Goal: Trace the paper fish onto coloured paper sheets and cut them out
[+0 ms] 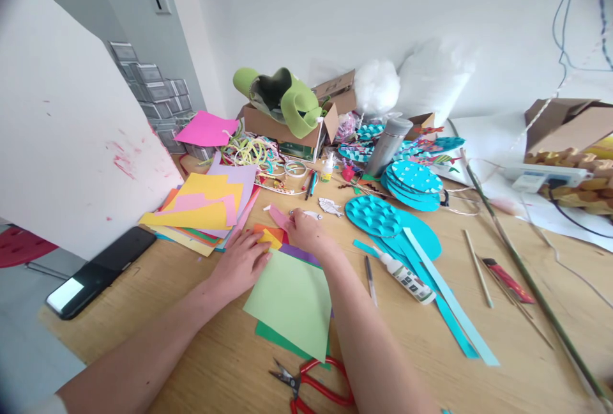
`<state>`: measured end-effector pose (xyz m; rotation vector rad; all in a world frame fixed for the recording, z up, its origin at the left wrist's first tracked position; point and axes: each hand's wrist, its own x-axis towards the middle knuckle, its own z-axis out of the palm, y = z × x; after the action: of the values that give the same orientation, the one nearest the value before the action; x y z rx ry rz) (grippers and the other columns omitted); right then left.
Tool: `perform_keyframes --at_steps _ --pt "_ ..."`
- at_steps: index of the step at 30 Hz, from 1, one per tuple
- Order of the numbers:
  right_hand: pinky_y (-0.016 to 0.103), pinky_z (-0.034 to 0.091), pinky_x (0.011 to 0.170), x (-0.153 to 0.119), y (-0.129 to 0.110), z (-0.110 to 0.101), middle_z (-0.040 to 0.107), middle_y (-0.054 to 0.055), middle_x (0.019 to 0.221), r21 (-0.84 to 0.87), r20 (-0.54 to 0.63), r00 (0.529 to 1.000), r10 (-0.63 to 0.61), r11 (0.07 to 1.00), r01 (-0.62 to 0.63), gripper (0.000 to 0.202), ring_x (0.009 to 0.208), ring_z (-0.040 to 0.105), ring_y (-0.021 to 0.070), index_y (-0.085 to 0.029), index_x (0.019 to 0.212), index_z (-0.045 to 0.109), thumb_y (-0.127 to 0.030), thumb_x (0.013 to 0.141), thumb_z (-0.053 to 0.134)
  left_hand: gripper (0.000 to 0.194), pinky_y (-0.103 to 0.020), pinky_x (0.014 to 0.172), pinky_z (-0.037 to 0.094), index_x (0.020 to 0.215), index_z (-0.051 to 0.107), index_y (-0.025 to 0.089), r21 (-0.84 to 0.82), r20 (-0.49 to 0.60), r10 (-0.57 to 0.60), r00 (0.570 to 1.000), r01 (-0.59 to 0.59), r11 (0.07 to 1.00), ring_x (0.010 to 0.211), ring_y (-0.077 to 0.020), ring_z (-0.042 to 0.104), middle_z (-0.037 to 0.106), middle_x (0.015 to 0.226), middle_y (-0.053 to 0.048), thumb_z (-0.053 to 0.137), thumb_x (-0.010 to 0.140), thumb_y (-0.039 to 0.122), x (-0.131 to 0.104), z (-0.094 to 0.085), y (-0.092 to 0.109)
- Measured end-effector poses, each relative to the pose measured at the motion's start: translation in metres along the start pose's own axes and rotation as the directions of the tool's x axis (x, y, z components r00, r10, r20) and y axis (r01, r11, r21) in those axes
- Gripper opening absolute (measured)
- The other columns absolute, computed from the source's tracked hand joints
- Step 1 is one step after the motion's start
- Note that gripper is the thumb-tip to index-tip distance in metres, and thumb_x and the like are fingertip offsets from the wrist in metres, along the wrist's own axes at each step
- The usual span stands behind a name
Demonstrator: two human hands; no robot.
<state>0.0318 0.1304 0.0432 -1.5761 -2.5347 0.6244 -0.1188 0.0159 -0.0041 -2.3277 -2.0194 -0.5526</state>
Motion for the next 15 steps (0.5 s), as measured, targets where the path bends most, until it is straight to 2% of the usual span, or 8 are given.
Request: perform_keyframes --at_steps 5,15 --pt "0.025 0.034 0.062 0.002 0.001 0.006 0.067 0.014 0.101 -0.025 -0.012 1.000 -0.019 1.000 0.019 0.023 0.090 0.063 0.0215 -0.013 0.105 0.056 -0.026 0.094 0.040 0.028 -0.050 0.108 0.026 0.112 0.063 0.021 0.010 -0.014 -0.001 1.000 0.001 1.000 0.121 -0.0263 0.047 0.059 0.124 -0.009 0.045 0.092 0.030 0.000 0.001 0.000" --pt "0.028 0.037 0.074 -0.007 -0.016 0.005 0.064 0.020 0.104 -0.083 -0.036 0.998 -0.045 0.996 0.042 0.021 0.103 0.057 0.0256 -0.006 0.106 0.053 -0.014 0.094 0.037 0.027 -0.052 0.108 0.024 0.107 0.064 0.020 0.047 -0.021 0.026 0.999 -0.025 0.999 0.118 -0.0263 0.048 0.060 0.121 -0.009 0.043 0.093 0.031 0.001 0.000 0.001"
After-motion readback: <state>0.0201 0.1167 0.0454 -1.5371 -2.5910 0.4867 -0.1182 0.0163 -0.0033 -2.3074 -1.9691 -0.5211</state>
